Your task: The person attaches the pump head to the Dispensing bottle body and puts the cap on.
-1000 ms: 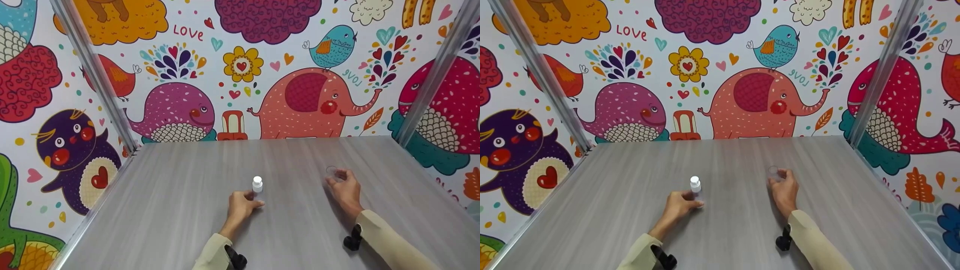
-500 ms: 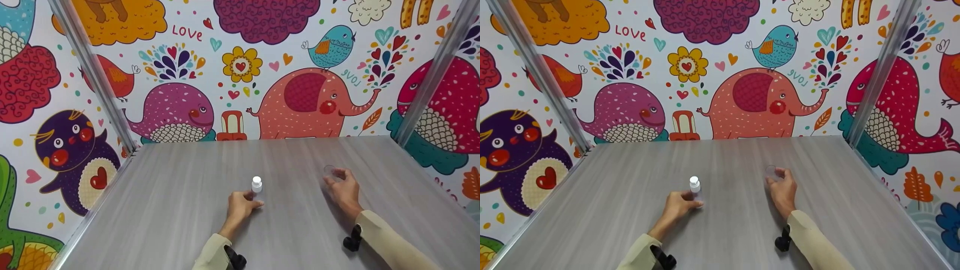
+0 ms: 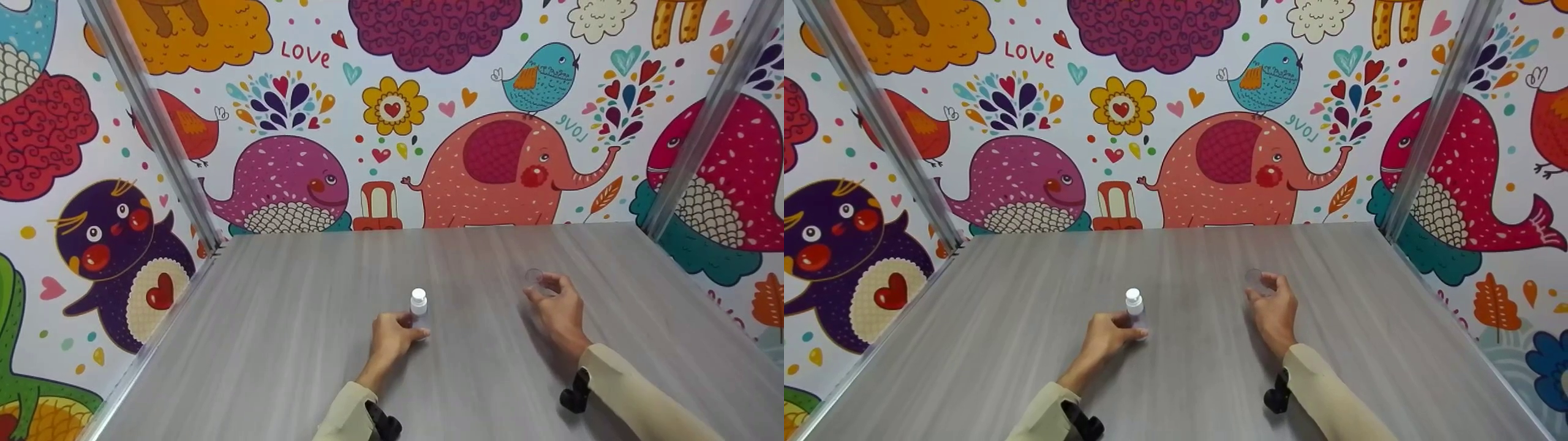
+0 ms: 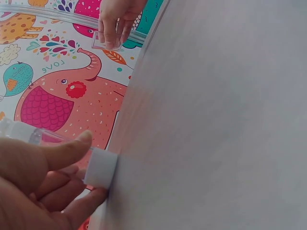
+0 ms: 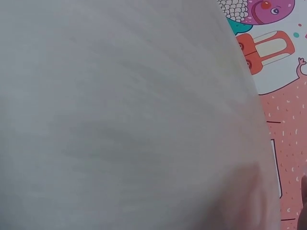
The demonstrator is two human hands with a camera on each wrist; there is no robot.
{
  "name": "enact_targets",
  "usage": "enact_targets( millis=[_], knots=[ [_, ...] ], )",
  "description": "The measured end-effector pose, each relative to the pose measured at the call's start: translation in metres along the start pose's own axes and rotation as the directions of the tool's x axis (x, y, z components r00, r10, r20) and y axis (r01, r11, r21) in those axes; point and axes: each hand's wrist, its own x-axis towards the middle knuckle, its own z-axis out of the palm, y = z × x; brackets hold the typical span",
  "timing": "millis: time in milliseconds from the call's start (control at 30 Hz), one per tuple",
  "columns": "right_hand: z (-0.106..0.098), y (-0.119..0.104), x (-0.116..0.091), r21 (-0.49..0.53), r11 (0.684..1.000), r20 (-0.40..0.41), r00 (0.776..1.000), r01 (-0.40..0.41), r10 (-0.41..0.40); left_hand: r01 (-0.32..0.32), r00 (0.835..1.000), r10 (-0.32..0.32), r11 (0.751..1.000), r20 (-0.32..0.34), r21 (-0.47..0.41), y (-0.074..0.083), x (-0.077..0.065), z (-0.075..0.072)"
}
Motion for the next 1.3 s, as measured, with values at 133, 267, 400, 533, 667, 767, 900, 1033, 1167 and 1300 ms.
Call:
enact_targets(
  millis=[133,267,400,533,667,767,900,1033,1167,1300],
  knots=[
    [0.001,-0.002,-0.003,0.023,1.0,0.005,1.0,0.008,-0.008,-0.001,1.0,0.001,1.0,-0.002,-0.002,0.0,-0.001,0.0],
    [0.003,-0.005,-0.004,0.044,0.999,0.015,1.0,0.021,-0.022,0.01,1.0,-0.01,1.0,0.007,-0.004,0.0,-0.001,0.0],
    [0.004,-0.008,-0.007,0.03,0.999,0.015,0.999,0.035,-0.036,0.005,1.0,-0.005,1.0,0.01,0.003,0.001,-0.001,0.0],
    [0.008,-0.008,-0.012,0.001,0.999,0.023,0.999,0.041,-0.041,-0.005,1.0,0.005,1.0,0.002,0.014,0.001,0.0,0.0],
    [0.012,-0.007,-0.016,0.012,0.999,0.021,0.998,0.053,-0.053,-0.022,1.0,0.022,0.999,-0.003,0.031,-0.001,0.0,0.0],
    [0.013,-0.008,-0.019,0.03,0.997,0.019,0.998,0.066,-0.067,-0.021,1.0,0.021,0.999,-0.002,0.029,-0.002,0.0,0.0],
    [0.015,-0.012,-0.021,0.041,0.997,0.025,0.997,0.071,-0.072,-0.016,1.0,0.016,1.0,0.002,0.019,-0.002,0.0,0.0],
    [0.017,-0.014,-0.025,0.046,0.998,0.05,0.997,0.051,-0.054,-0.007,1.0,0.007,1.0,0.006,0.017,-0.002,0.0,0.0],
    [0.02,-0.018,-0.029,0.056,0.997,0.058,0.997,0.057,-0.06,0.004,1.0,-0.004,1.0,0.014,0.014,-0.001,0.0,0.0],
    [0.024,-0.021,-0.032,0.088,0.994,0.056,0.996,0.068,-0.073,0.008,1.0,-0.008,1.0,0.019,0.003,0.0,-0.001,0.001]
  ],
)
